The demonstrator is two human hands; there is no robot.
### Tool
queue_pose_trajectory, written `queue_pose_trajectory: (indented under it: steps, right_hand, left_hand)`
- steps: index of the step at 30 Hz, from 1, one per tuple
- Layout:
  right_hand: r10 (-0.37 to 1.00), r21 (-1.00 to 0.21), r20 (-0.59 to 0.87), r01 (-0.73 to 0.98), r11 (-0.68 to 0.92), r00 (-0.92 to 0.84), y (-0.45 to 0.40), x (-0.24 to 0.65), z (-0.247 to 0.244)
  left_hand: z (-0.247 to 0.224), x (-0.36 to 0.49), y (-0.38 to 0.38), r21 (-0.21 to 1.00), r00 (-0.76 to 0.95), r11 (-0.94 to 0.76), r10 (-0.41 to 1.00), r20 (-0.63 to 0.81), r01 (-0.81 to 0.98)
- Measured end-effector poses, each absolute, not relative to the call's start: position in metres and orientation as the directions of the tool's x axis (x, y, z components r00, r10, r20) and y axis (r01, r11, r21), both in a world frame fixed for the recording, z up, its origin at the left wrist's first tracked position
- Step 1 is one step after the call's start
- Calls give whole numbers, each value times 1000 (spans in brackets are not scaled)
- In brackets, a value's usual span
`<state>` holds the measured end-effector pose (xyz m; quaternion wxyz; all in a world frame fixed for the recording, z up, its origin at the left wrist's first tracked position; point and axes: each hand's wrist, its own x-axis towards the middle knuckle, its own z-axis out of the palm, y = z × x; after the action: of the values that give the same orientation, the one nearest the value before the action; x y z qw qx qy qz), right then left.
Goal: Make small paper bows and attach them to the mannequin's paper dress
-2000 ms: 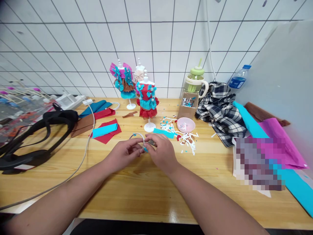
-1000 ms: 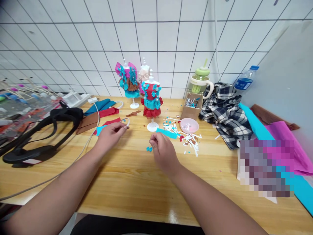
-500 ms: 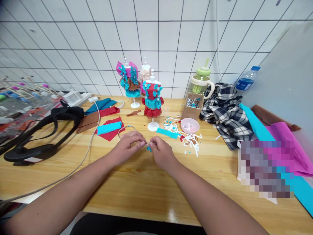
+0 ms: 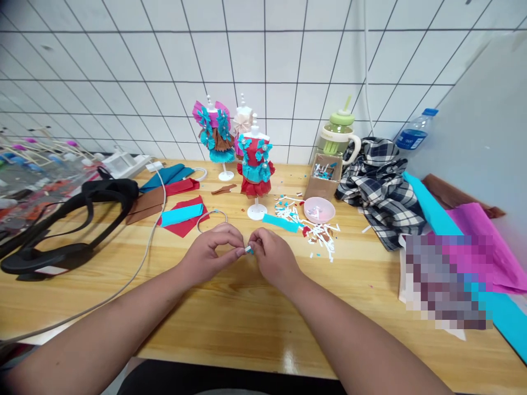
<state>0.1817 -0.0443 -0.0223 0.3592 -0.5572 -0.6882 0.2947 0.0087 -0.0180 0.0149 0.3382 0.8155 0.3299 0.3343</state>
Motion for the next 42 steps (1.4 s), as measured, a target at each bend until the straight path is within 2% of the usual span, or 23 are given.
queue_pose_trajectory:
  steps: [5,9,13,16,21,23,27,30,35,42]
  right_hand:
    - [939,-795,340,548,261,45,-43,188,-18]
    - [869,-632,492,667,395,-48,-48,188,-11]
    - [853,-519,510,750,410,-113,-51,187,-11]
    - [859,-496,501,779,383,-103,-51,187,-10]
    - [863,-500,498,786,363,-82,-53,186,-8]
    - [878,-561,476,750,351,-54,-53,183,-8]
    - [935,-771,355,572,280,21,-53,177,-11]
    - [948,-828,318,496,260,34,-54,174,-11]
    - [923,-802,386,499,327,15,-57,175,-7]
    - [887,-745,461,539,393,-9,-59,175,-7]
  left_hand:
    - [8,8,-13,952,474,-202,877,71,231]
    - [1,5,-9,995,453,14,890,-56,97]
    - [2,5,-10,995,466,89,879,-100,46]
    - [5,6,-13,995,469,55,879,-90,87]
    - [9,9,-14,967,498,-122,867,-5,221]
    - [8,10,-13,939,471,-209,880,57,275]
    - [6,10,-12,846,415,-375,886,207,380]
    - [6,8,-11,814,403,-429,875,267,392]
    - [10,9,-12,793,381,-469,866,325,388]
    - [10,8,-11,822,395,-432,874,282,370]
